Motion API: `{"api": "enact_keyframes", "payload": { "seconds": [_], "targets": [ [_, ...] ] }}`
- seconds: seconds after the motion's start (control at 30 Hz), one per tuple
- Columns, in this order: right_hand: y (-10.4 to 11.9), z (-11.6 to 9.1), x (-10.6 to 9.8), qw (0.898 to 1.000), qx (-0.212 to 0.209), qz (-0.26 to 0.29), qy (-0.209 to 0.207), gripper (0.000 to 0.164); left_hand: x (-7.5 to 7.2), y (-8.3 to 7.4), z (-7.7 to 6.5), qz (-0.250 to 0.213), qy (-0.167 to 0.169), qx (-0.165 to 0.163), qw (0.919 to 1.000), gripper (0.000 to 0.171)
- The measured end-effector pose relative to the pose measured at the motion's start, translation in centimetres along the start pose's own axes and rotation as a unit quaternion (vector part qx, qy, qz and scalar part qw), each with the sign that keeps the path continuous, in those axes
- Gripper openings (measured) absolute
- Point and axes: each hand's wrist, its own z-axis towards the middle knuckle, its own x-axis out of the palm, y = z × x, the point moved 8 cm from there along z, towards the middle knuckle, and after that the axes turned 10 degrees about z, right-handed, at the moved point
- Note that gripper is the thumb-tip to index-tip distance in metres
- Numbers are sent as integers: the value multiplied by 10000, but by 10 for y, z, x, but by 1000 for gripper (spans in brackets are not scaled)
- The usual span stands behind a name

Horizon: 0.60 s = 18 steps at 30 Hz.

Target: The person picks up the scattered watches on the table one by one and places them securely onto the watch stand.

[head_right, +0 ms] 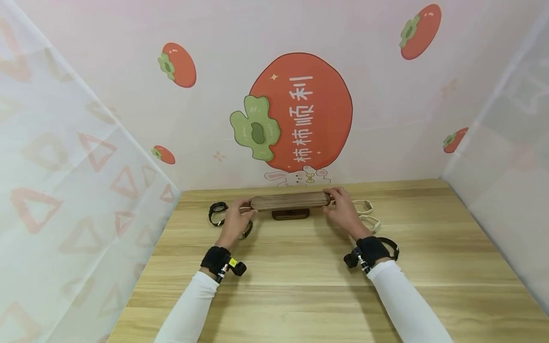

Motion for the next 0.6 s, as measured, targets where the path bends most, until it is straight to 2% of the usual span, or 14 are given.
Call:
{"api": "enact_keyframes", "payload": {
  "seconds": [0.2, 0.6],
  "targets": [
    [0, -4, -4, 9999, 89, -94, 60, 59, 5, -1, -1, -137, 36, 29, 9999, 48],
    [1, -13, -12, 9993, 268, -146, 208, 57, 10, -6, -3, -67, 37, 168, 9998, 49]
  ]
}}
